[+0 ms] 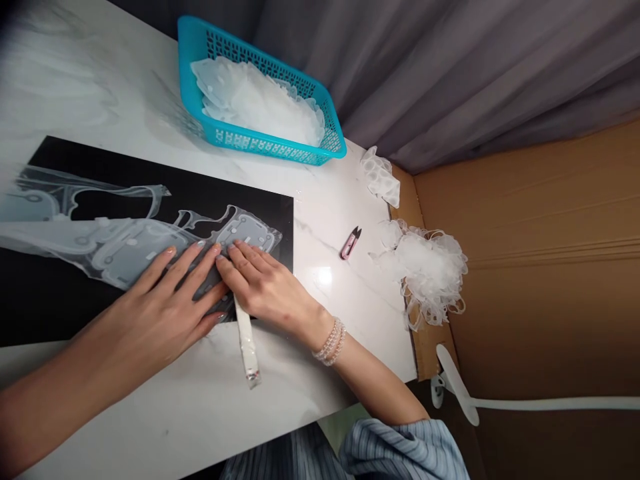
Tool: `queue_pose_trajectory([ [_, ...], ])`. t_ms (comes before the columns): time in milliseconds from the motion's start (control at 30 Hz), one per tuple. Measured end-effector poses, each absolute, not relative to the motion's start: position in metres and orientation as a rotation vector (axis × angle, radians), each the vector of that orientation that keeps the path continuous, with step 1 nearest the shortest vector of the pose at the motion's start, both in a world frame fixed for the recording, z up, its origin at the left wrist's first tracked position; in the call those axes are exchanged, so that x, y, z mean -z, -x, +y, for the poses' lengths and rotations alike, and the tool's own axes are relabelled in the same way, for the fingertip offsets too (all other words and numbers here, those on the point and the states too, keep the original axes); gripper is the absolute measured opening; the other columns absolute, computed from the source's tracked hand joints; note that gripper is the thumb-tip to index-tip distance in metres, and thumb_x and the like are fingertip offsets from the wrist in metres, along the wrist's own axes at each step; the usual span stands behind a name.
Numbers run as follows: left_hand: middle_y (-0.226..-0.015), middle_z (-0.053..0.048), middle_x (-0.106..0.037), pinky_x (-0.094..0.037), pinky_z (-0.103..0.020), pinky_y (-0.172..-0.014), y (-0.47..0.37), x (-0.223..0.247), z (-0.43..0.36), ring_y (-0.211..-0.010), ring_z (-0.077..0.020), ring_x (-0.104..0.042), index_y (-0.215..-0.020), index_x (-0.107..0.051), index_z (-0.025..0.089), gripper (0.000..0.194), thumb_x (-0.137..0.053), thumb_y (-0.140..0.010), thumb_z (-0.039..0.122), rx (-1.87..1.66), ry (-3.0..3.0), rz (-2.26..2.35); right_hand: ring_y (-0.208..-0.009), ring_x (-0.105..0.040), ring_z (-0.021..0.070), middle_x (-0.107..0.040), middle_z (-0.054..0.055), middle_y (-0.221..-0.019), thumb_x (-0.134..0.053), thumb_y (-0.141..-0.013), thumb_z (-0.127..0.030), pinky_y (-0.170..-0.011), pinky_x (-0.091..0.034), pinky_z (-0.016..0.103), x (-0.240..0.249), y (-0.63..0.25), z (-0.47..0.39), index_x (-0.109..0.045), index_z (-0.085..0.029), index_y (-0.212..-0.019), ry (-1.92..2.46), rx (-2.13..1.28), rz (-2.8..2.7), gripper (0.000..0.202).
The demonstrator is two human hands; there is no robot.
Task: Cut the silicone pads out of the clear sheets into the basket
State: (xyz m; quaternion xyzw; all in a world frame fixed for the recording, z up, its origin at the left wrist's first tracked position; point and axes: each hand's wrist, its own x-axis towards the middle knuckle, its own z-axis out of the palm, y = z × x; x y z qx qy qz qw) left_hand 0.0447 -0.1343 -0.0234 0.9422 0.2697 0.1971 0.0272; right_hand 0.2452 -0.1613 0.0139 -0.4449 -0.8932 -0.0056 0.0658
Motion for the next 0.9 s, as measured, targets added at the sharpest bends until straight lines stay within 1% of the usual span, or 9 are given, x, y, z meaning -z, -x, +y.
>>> queue_pose_trajectory([
  [100, -0.140, -0.033, -0.054, -0.043, -0.065, -0.107, -0.045, 0.023, -0.135, -0.131, -0.0491, -0.051, -0.122, -0.069, 0.003, 0.043, -0.045, -0.097, 0.027, -0.620, -2.901, 0.840, -0.139, -0.047, 0.0312, -0.056, 0.027, -0.138, -0.041, -0.103, -0.009, -0.117, -0.045, 0.044, -0.017, -0.243, -0.161, -0.053, 0.003, -0.135, 1.352, -0.004, -2.714, 0.037],
  [200, -0.142, -0.033, -0.052, -0.042, -0.066, -0.107, -0.045, 0.022, -0.135, -0.131, -0.0499, -0.051, -0.122, -0.069, 0.003, 0.042, -0.050, -0.095, 0.029, -0.582, -2.899, 0.830, -0.139, -0.047, 0.0323, -0.057, 0.028, -0.137, -0.042, -0.103, -0.009, -0.117, -0.045, 0.044, -0.020, -0.243, -0.161, -0.056, 0.004, -0.132, 1.338, -0.035, -2.707, 0.035],
  [400, -0.141, -0.032, -0.053, -0.043, -0.065, -0.107, -0.047, 0.020, -0.135, -0.130, -0.0486, -0.052, -0.119, -0.071, 0.006, 0.040, -0.058, -0.090, 0.029, -0.597, -2.852, 0.857, -0.139, -0.047, 0.0314, -0.056, 0.028, -0.138, -0.044, -0.102, -0.008, -0.117, -0.045, 0.044, -0.025, -0.244, -0.160, -0.057, 0.002, -0.131, 1.351, -0.121, -2.714, 0.034],
  [567, -0.140, -0.032, -0.055, -0.045, -0.063, -0.105, -0.048, 0.018, -0.135, -0.128, -0.0470, -0.056, -0.114, -0.073, 0.007, 0.037, -0.055, -0.091, 0.028, -0.615, -2.885, 0.865, -0.139, -0.046, 0.0318, -0.055, 0.027, -0.140, -0.044, -0.103, -0.011, -0.119, -0.041, 0.046, -0.029, -0.241, -0.162, -0.057, 0.000, -0.132, 1.410, -0.124, -2.738, 0.034],
  [700, -0.140, -0.032, -0.055, -0.046, -0.062, -0.105, -0.047, 0.020, -0.135, -0.127, -0.0458, -0.057, -0.112, -0.074, 0.008, 0.036, -0.052, -0.092, 0.027, -0.619, -2.892, 0.883, -0.144, -0.040, 0.0314, -0.053, 0.027, -0.142, -0.044, -0.103, -0.012, -0.121, -0.037, 0.049, -0.022, -0.240, -0.168, -0.058, -0.002, -0.130, 1.443, -0.171, -2.682, 0.032],
  [800, -0.142, -0.033, -0.053, -0.044, -0.062, -0.107, -0.047, 0.021, -0.135, -0.129, -0.0463, -0.055, -0.115, -0.072, 0.008, 0.036, -0.055, -0.090, 0.027, -0.614, -2.886, 0.895, -0.148, -0.032, 0.0306, -0.045, 0.027, -0.149, -0.045, -0.103, -0.014, -0.121, -0.036, 0.052, -0.015, -0.244, -0.173, -0.055, -0.004, -0.134, 1.479, -0.184, -2.616, 0.034],
  [900, -0.143, -0.033, -0.051, -0.043, -0.062, -0.108, -0.047, 0.020, -0.135, -0.130, -0.0474, -0.053, -0.117, -0.071, 0.008, 0.038, -0.059, -0.088, 0.028, -0.586, -2.885, 0.886, -0.150, -0.027, 0.0293, -0.044, 0.026, -0.150, -0.043, -0.103, -0.013, -0.120, -0.036, 0.054, -0.013, -0.249, -0.177, -0.051, -0.006, -0.138, 1.482, -0.179, -2.620, 0.037],
])
